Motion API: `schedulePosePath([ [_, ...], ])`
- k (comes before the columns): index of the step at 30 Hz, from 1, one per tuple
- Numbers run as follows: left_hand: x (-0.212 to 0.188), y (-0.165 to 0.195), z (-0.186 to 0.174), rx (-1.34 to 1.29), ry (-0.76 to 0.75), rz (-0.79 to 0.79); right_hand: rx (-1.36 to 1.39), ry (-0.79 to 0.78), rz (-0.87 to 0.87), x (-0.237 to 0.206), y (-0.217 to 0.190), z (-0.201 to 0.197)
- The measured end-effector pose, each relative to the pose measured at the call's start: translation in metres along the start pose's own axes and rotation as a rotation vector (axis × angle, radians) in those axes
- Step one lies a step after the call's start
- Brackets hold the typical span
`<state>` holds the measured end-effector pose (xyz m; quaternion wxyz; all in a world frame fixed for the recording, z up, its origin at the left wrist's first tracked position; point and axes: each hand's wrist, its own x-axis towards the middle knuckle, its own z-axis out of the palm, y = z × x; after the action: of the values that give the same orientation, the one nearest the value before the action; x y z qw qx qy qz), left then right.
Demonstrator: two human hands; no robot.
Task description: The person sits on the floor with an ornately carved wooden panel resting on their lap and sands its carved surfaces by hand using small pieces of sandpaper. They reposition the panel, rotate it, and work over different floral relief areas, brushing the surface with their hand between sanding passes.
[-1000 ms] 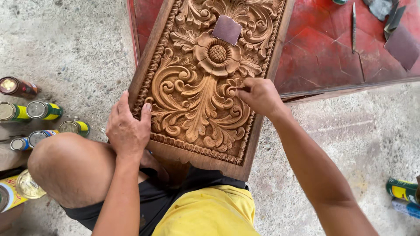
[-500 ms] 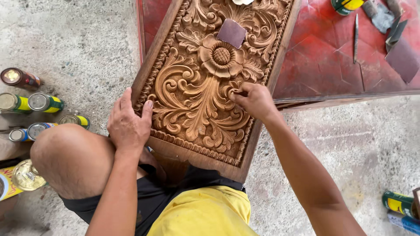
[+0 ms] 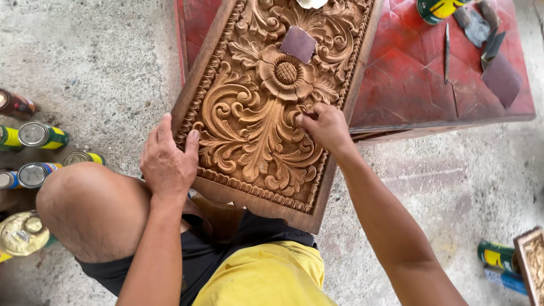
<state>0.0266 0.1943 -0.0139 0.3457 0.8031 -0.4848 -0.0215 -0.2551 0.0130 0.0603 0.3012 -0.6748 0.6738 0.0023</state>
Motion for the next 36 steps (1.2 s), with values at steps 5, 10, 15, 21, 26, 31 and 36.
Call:
schedulePosePath([
  [5, 0.000, -0.001, -0.003, -0.002, -0.004, -0.067, 0.204, -0.013, 0.021, -0.007, -0.007, -0.002],
  [10, 0.002, -0.002, -0.006, -0.011, -0.005, -0.041, 0.009, -0.028, 0.049, -0.010, -0.021, 0.006],
  [15, 0.001, -0.003, -0.008, -0.018, -0.004, -0.068, 0.118, 0.045, 0.033, -0.010, -0.026, 0.001],
  [21, 0.000, -0.004, -0.005, -0.014, 0.017, -0.034, 0.208, 0.013, 0.084, -0.009, -0.026, 0.000],
  [26, 0.001, -0.003, -0.007, -0.024, 0.020, -0.038, -0.182, 0.009, -0.127, -0.008, -0.023, 0.007],
  [31, 0.002, -0.003, -0.009, -0.015, 0.035, -0.034, -0.157, 0.045, -0.192, -0.002, -0.016, 0.003],
  [36, 0.000, -0.005, -0.006, -0.045, 0.017, -0.065, -0.366, -0.059, -0.285, -0.006, -0.013, -0.006],
])
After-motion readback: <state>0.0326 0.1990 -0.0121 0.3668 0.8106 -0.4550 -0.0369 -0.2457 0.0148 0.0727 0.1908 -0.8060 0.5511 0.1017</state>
